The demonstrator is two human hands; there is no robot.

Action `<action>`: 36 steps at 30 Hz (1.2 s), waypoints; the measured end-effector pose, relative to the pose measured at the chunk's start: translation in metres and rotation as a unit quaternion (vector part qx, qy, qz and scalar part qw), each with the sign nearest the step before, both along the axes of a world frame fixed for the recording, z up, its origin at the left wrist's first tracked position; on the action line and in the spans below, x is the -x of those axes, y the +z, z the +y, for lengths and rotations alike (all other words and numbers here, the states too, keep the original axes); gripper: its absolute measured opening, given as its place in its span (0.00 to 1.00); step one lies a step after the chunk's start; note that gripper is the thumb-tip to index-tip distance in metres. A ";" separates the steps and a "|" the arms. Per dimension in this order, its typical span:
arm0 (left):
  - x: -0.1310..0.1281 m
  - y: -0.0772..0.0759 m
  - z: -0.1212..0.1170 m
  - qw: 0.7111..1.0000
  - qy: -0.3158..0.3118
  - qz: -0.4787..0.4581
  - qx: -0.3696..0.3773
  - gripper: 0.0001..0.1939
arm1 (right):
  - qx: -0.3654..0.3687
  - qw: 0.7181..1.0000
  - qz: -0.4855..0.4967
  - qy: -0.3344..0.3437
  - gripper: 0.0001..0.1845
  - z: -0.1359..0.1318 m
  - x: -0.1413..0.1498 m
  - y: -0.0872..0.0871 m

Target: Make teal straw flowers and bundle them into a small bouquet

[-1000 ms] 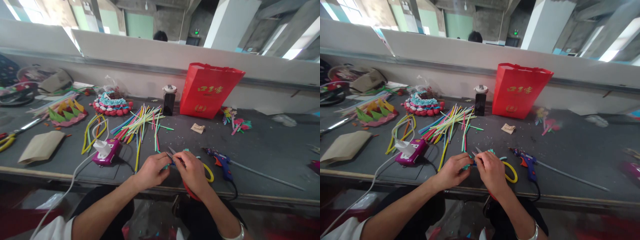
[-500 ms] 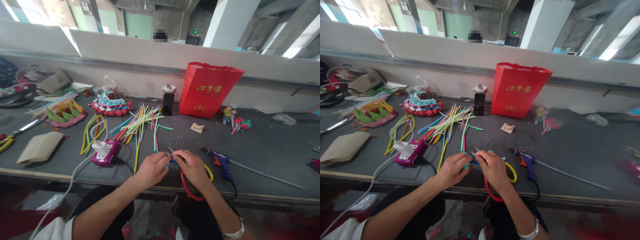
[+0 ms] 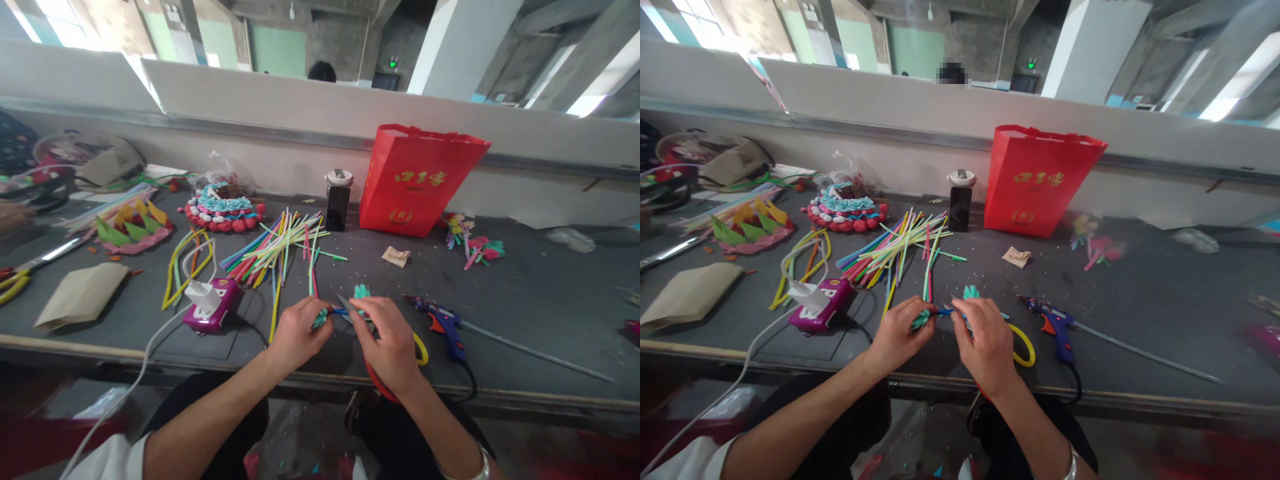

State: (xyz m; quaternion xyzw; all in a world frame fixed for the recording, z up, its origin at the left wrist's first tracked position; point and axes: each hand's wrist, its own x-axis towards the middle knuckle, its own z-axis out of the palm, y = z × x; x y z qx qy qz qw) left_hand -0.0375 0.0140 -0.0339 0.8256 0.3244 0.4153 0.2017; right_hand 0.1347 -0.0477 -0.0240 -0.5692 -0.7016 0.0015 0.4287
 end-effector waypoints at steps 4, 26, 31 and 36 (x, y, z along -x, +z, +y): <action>0.000 0.007 0.005 0.983 0.076 -0.051 0.157 0.04 | 0.112 0.994 -0.002 0.014 0.10 -0.003 0.012 -0.011; 0.000 0.006 0.006 0.931 -0.003 -0.091 0.355 0.06 | 0.155 0.988 0.010 -0.013 0.09 0.002 0.010 -0.017; 0.002 0.007 0.009 0.949 -0.015 -0.037 0.312 0.08 | 0.168 0.984 0.055 0.005 0.08 0.003 0.010 -0.015; 0.000 0.002 0.010 0.976 0.014 -0.010 0.215 0.08 | 0.195 0.971 0.118 0.066 0.10 0.003 0.011 -0.013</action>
